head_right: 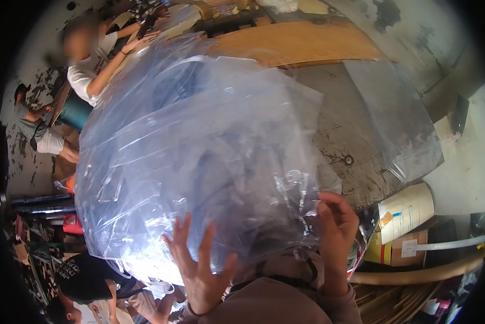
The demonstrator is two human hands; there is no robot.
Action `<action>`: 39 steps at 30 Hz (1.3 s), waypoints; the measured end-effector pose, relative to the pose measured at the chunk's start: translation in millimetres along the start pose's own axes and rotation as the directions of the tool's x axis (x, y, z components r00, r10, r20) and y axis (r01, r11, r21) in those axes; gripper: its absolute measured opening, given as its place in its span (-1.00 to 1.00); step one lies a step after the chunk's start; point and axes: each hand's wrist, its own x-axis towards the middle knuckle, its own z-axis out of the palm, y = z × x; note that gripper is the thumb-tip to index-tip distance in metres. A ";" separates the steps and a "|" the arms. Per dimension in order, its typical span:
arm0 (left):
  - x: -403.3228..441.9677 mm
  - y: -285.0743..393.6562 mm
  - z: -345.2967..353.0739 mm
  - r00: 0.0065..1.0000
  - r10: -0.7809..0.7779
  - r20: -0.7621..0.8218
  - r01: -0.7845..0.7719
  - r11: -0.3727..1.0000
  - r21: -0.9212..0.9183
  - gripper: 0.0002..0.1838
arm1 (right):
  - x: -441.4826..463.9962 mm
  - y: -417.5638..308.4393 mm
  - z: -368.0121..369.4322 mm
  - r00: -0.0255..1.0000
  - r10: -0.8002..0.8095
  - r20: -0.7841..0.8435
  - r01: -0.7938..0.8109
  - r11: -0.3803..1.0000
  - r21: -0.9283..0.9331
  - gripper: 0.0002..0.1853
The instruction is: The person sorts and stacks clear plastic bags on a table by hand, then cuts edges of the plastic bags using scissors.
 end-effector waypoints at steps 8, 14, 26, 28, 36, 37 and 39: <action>-18.0 -24.0 6.1 0.918 -0.280 -0.280 0.240 0.956 -0.167 -0.28 | 8.9 8.3 -12.5 0.995 -0.081 -0.059 0.081 0.997 -0.003 -0.82; -14.3 -29.9 5.0 0.827 -0.403 -0.392 0.056 0.753 -0.655 -0.38 | 9.5 6.2 -9.7 0.991 -0.130 -0.023 0.129 0.991 -0.045 -0.83; 6.9 -6.6 -0.7 0.966 0.236 -0.107 -0.237 0.637 -0.734 -0.41 | 1.1 -16.8 9.0 0.943 -0.295 0.152 0.302 0.576 -0.759 -0.81; 10.6 2.2 4.2 0.965 0.263 -0.013 -0.230 0.814 -0.533 -0.31 | -2.9 -30.4 22.1 0.807 -0.530 0.260 0.438 0.243 -0.865 -0.81; 16.4 7.6 11.1 0.980 0.201 0.002 -0.158 0.779 -0.607 -0.29 | -25.7 -27.1 22.2 0.862 0.071 0.502 0.144 0.915 -0.377 -0.63; 17.3 7.5 11.3 0.977 0.213 -0.003 -0.171 0.775 -0.608 -0.28 | -25.5 -20.8 21.2 0.862 0.072 0.501 0.142 0.915 -0.376 -0.63; 18.3 8.0 11.2 0.978 0.208 -0.005 -0.167 0.774 -0.611 -0.28 | -22.3 -0.7 18.6 0.869 0.063 0.491 -0.080 0.997 0.013 -0.57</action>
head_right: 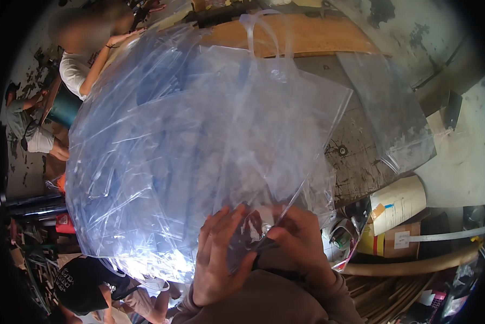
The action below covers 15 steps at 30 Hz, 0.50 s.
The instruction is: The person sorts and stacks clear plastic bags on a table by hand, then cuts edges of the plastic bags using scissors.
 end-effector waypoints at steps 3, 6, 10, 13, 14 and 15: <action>1.6 2.1 -0.1 1.000 0.001 -0.004 -0.001 1.000 0.009 -0.29 | 4.2 6.5 1.0 0.999 -0.050 0.009 0.048 0.992 0.120 -0.56; 3.6 4.2 -0.2 1.000 0.002 -0.007 -0.002 1.000 0.024 -0.30 | 1.5 23.3 -14.4 0.999 -0.029 0.034 0.027 0.997 0.076 -0.56; 4.7 5.1 -0.1 1.000 0.002 -0.014 -0.002 0.999 0.032 -0.32 | 3.5 27.0 -15.1 0.999 -0.018 0.035 0.016 0.997 0.073 -0.57; 4.8 6.5 -1.3 1.000 -0.009 -0.015 0.010 1.000 0.022 -0.34 | 4.6 27.0 -14.6 0.999 -0.014 0.050 0.010 0.997 0.076 -0.57; 4.5 6.9 -1.5 1.000 -0.011 -0.016 0.011 1.000 0.023 -0.34 | 5.9 20.2 -10.7 0.998 -0.020 0.067 0.013 0.995 0.096 -0.57; 4.4 7.2 -1.8 0.999 -0.022 -0.023 0.022 1.000 -0.006 -0.35 | 6.8 16.3 -8.4 0.996 -0.027 0.085 0.017 0.993 0.116 -0.57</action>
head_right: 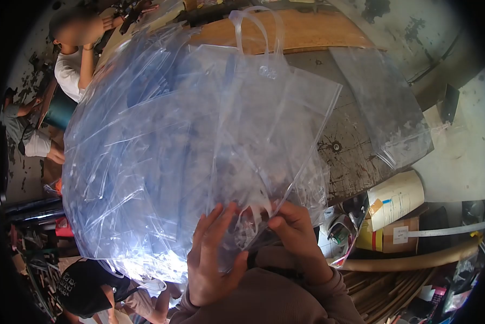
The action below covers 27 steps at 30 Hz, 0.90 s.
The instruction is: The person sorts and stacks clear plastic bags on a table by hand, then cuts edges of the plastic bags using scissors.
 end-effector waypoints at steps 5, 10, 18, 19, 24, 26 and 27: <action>-0.8 2.5 -1.0 1.000 -0.029 0.007 0.029 0.999 -0.039 -0.38 | -2.3 13.4 -13.1 1.000 0.011 0.026 -0.011 1.000 0.011 -0.53; -1.6 2.4 -2.2 0.998 -0.039 -0.058 0.037 0.999 -0.033 -0.52 | 0.3 8.1 -5.0 1.000 -0.001 -0.026 0.001 1.000 0.017 -0.42; -4.8 -3.8 -6.6 0.944 -0.162 -0.287 0.149 0.986 -0.069 -0.70 | 6.1 -20.6 27.8 0.980 -0.091 -0.178 0.069 0.990 -0.127 -0.82; -4.1 -5.4 -5.3 0.913 -0.186 -0.364 0.151 0.981 -0.122 -0.72 | 6.0 -20.1 28.1 0.980 -0.093 -0.176 0.071 0.989 -0.127 -0.82; -7.6 -9.7 -4.5 0.918 -0.198 -0.343 0.163 0.978 -0.126 -0.73 | 5.0 -19.9 24.0 0.979 -0.049 -0.199 0.033 0.996 -0.081 -0.90; -9.2 -10.9 -6.7 0.918 -0.195 -0.344 0.155 0.978 -0.142 -0.72 | 5.4 -16.8 24.3 0.974 -0.072 -0.215 0.059 0.996 -0.065 -0.90; -9.8 -11.4 -11.1 0.947 -0.156 -0.281 0.123 0.983 -0.134 -0.69 | 5.0 -15.6 24.7 0.967 -0.093 -0.237 0.084 0.995 -0.048 -0.89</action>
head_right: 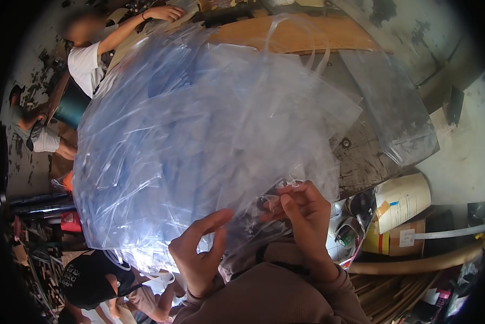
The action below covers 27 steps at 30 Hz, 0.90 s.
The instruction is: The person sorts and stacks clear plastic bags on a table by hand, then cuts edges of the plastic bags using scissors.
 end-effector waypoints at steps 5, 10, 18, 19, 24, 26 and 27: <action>-1.4 1.0 -23.2 0.972 0.070 0.224 -0.076 0.997 0.014 -0.55 | 0.2 -8.3 3.1 0.997 0.034 -0.070 -0.040 0.995 -0.087 -0.83; -18.5 -2.3 -31.6 0.970 -0.013 0.243 0.012 1.000 0.009 -0.38 | 1.3 -2.2 -2.9 0.997 0.011 -0.076 -0.017 0.997 -0.074 -0.76; -26.8 -2.1 -24.5 0.976 -0.003 0.219 0.000 1.000 0.012 -0.38 | 2.7 4.3 -13.0 0.999 0.050 0.016 -0.051 0.995 0.083 -0.64; -26.0 -1.6 -24.2 0.973 0.000 0.229 -0.004 1.000 0.016 -0.39 | 2.8 4.1 -13.4 0.999 0.050 0.016 -0.051 0.995 0.081 -0.64; -26.4 -4.7 -19.9 0.968 0.002 0.250 -0.031 0.993 0.112 -0.46 | 2.2 1.3 -15.6 0.996 0.022 0.089 -0.031 0.995 0.099 -0.59; -24.4 -4.3 -16.5 0.970 0.004 0.242 -0.032 0.993 0.112 -0.49 | 1.9 -1.6 -16.2 0.993 0.025 0.113 -0.033 0.997 0.070 -0.59; -21.0 -3.3 -14.9 0.964 0.077 0.253 -0.125 0.976 0.179 -0.50 | 1.3 -2.6 -17.0 0.990 0.030 0.136 -0.035 0.999 0.041 -0.58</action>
